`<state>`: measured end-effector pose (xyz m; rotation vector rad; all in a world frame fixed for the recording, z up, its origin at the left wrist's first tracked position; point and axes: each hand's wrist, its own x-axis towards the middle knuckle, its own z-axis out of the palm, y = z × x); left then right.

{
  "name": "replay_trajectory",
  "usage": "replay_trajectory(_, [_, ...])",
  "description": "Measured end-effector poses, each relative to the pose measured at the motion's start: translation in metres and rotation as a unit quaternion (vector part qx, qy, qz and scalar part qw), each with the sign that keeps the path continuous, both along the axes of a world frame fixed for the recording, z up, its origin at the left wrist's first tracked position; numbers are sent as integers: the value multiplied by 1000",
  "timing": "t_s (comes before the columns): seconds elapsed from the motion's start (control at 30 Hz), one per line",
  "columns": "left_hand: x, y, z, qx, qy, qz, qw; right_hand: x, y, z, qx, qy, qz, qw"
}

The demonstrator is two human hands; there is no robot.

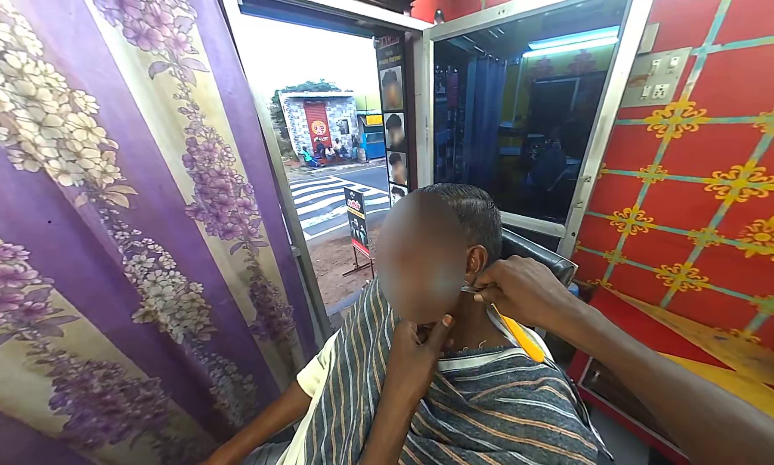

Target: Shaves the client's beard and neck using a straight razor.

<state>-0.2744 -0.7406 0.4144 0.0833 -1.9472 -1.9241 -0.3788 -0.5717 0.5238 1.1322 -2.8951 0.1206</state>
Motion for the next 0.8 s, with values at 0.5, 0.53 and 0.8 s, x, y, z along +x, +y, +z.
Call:
replay_trajectory(0.5, [1,-1,1,-3,-5,-2,1000,-1,3,-1,-43,7,-33,999])
replay_trajectory(0.53, [1,-1,0,-5,-6,-1,1000,-1,3,-1,-47,9,-34,998])
replay_trajectory(0.8, [1,-3,-1,-5,-5,-5,1000,-1,2,0,-48,5,-44,998])
